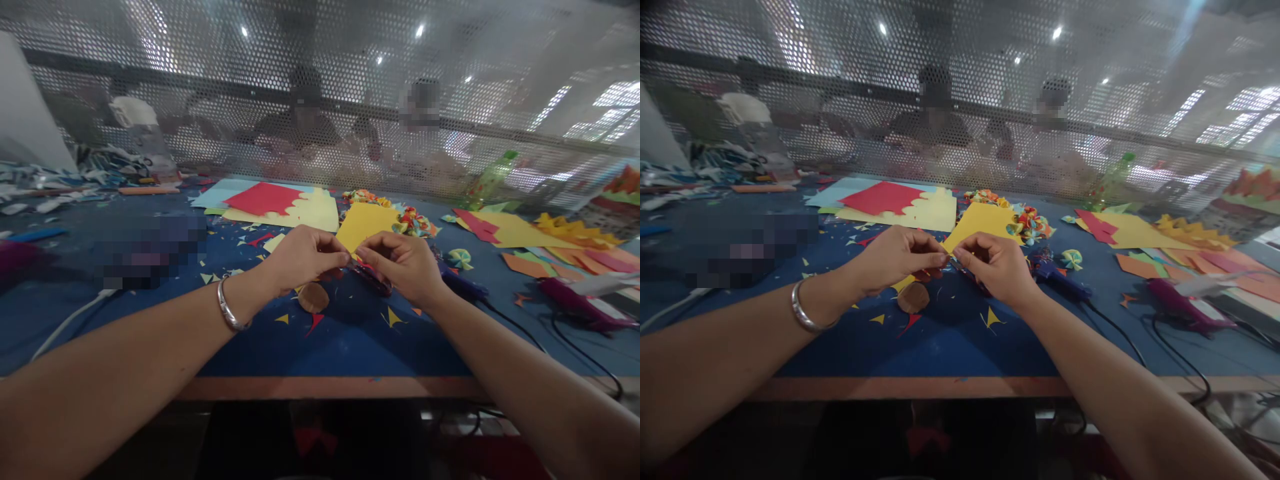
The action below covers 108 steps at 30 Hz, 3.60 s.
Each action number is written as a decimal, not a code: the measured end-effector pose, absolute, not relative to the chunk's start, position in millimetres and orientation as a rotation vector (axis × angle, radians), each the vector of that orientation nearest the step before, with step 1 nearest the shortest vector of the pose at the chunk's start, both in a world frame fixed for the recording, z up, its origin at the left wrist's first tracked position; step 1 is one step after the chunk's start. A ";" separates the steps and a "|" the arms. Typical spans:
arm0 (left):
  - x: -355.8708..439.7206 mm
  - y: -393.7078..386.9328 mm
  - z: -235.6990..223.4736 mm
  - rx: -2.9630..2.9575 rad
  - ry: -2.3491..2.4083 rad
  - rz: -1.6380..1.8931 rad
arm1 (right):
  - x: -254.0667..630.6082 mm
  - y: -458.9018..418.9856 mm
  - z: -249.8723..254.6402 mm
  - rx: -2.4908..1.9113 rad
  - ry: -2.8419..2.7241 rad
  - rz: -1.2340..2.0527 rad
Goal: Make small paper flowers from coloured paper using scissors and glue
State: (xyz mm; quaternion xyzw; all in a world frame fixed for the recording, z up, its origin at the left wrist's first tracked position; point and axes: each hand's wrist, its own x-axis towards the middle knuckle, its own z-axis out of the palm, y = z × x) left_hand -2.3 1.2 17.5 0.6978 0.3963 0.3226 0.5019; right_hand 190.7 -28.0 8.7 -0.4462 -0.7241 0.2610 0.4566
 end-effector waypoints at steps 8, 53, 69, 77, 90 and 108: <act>-7.1 5.4 14.9 1.762 0.944 0.735 | 195.0 -27.3 6.5 -1.128 -1.799 0.633; -11.1 24.1 12.6 1.240 0.901 1.153 | 203.6 -15.6 0.1 -1.397 -2.097 0.347; -32.3 57.5 16.8 1.142 0.878 1.594 | 183.1 -21.5 -3.3 -1.257 -2.387 0.262; -34.7 61.1 14.5 1.131 0.901 1.532 | 153.5 -10.1 4.5 -1.211 -2.600 -0.049; -34.1 68.1 7.5 1.158 0.920 1.546 | 160.8 19.1 -5.2 -1.212 -2.368 -0.167; -41.4 77.3 6.3 1.090 0.991 1.604 | 247.7 17.8 43.8 -1.848 -2.466 0.070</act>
